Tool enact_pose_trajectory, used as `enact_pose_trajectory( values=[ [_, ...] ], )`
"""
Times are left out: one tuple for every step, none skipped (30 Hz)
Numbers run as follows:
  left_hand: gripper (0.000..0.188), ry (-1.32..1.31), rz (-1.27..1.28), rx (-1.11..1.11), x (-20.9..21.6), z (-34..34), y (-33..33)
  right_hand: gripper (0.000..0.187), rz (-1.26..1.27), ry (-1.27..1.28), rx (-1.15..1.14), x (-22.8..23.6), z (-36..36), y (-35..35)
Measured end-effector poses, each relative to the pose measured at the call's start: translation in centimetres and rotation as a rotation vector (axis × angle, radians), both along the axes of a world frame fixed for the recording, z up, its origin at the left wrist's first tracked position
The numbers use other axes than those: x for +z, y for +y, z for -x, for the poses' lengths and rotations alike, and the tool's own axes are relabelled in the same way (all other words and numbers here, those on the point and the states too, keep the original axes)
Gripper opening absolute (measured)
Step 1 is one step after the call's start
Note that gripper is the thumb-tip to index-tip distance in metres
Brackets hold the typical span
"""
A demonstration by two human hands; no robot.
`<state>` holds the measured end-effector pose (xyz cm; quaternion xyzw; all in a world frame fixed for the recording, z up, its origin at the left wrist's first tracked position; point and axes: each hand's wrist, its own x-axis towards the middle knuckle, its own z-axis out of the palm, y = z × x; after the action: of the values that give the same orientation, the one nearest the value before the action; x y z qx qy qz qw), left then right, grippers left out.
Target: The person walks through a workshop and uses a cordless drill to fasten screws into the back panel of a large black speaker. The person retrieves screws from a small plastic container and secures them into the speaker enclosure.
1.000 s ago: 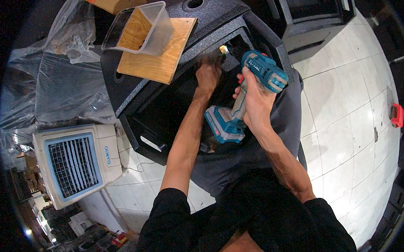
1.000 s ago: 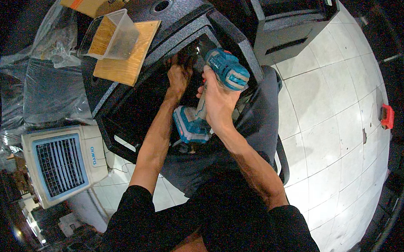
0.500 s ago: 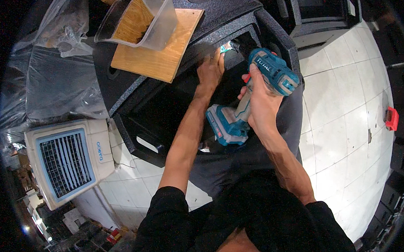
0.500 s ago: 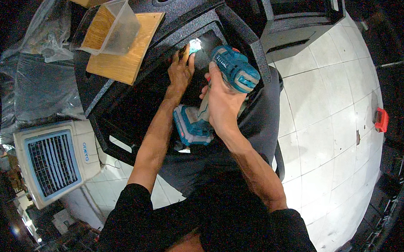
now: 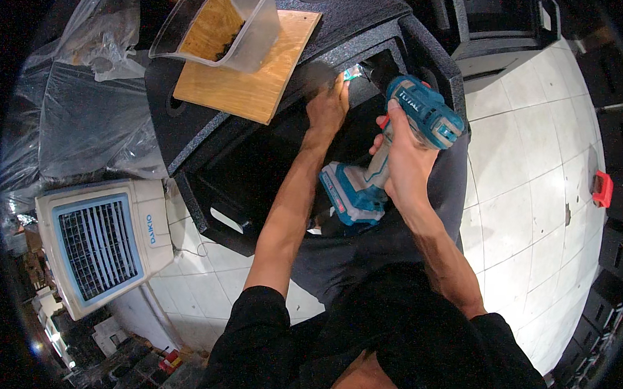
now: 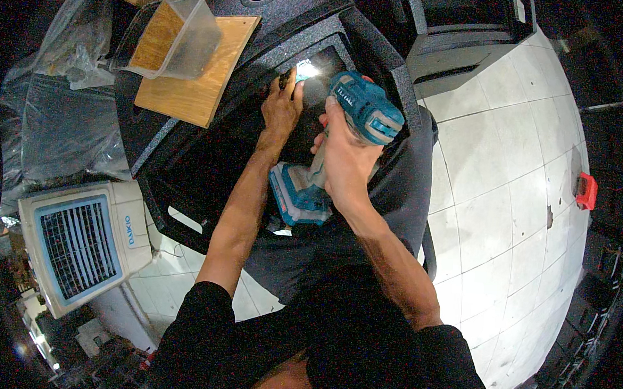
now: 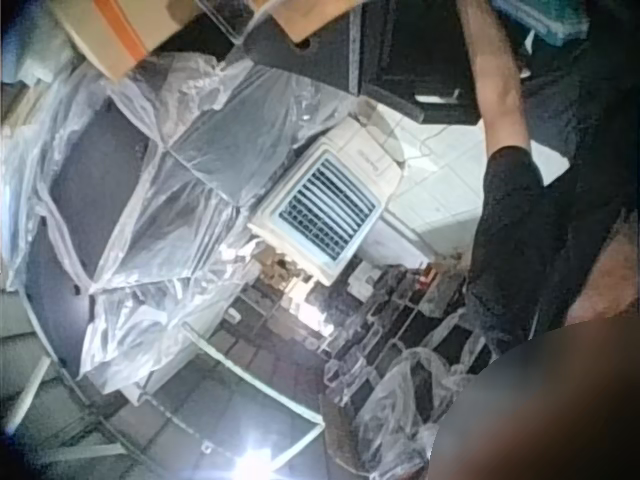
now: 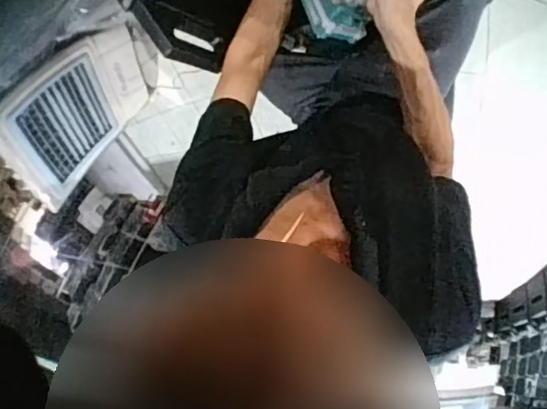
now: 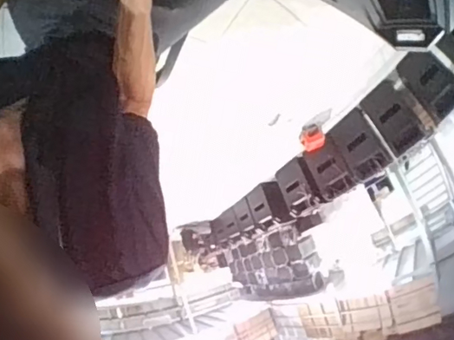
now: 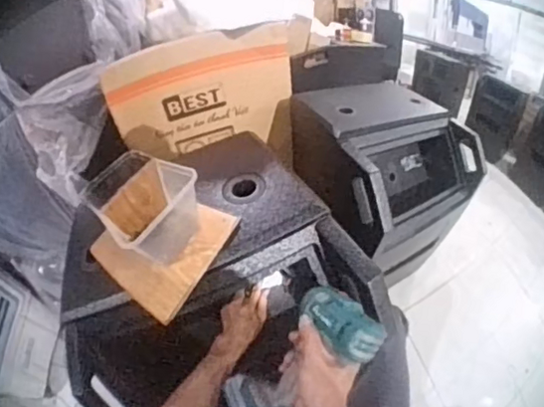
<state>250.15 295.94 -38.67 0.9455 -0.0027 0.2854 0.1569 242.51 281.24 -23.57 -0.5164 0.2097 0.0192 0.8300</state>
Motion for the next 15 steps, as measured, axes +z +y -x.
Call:
enact_pose_trajectory(
  values=[
    [0.039, -0.026, -0.004, -0.003, -0.15, -0.12, 0.13, 0.019, 0.006, -0.005, -0.002, 0.21, -0.08, 0.05],
    [0.039, -0.051, -0.007, -0.006, -0.31, -0.17, 0.27, 0.019, 0.012, -0.009, -0.004, 0.36, -0.1, 0.11],
    [0.039, -0.033, -0.003, -0.001, -0.49, -0.1, 0.41, 0.018, 0.007, -0.014, -0.005, 0.45, 0.0, 0.22],
    [0.039, -0.015, 0.006, 0.001, -0.41, -0.06, 0.31, 0.018, 0.004, -0.019, -0.008, 0.52, 0.09, 0.24],
    [0.038, 0.002, 0.014, 0.004, -0.33, -0.03, 0.22, 0.017, 0.001, -0.024, -0.01, 0.56, 0.14, 0.24],
    [0.038, 0.011, 0.013, 0.006, -0.25, -0.03, 0.1, 0.017, 0.011, -0.022, -0.008, 0.51, 0.05, 0.16],
    [0.038, 0.02, 0.011, 0.009, -0.22, 0.06, 0.07, 0.017, 0.02, -0.019, -0.003, 0.37, -0.04, 0.1],
    [0.038, 0.03, 0.008, 0.013, -0.18, 0.12, 0.07, 0.017, 0.028, -0.015, 0.001, 0.29, -0.09, 0.09],
    [0.038, 0.027, 0.004, 0.016, -0.13, 0.16, 0.11, 0.017, 0.029, 0.0, 0.006, 0.3, -0.08, 0.13],
    [0.038, 0.023, 0.001, 0.021, -0.15, 0.17, 0.13, 0.018, 0.032, 0.015, 0.011, 0.31, -0.09, 0.15],
    [0.038, 0.02, -0.002, 0.025, -0.17, 0.17, 0.15, 0.018, 0.035, 0.03, 0.017, 0.31, -0.09, 0.17],
    [0.038, 0.034, 0.001, 0.025, -0.19, 0.16, 0.15, 0.018, 0.035, 0.011, 0.02, 0.28, -0.1, 0.14],
    [0.038, 0.05, 0.004, 0.025, -0.12, 0.2, 0.09, 0.018, 0.035, -0.006, 0.023, 0.22, -0.08, 0.05],
    [0.038, 0.066, 0.006, 0.025, -0.05, 0.23, 0.03, 0.018, 0.035, -0.023, 0.026, 0.18, -0.06, 0.01],
    [0.038, 0.066, 0.023, 0.019, 0.02, 0.27, -0.01, 0.018, 0.036, -0.02, 0.023, 0.15, -0.09, 0.04]
  ],
)
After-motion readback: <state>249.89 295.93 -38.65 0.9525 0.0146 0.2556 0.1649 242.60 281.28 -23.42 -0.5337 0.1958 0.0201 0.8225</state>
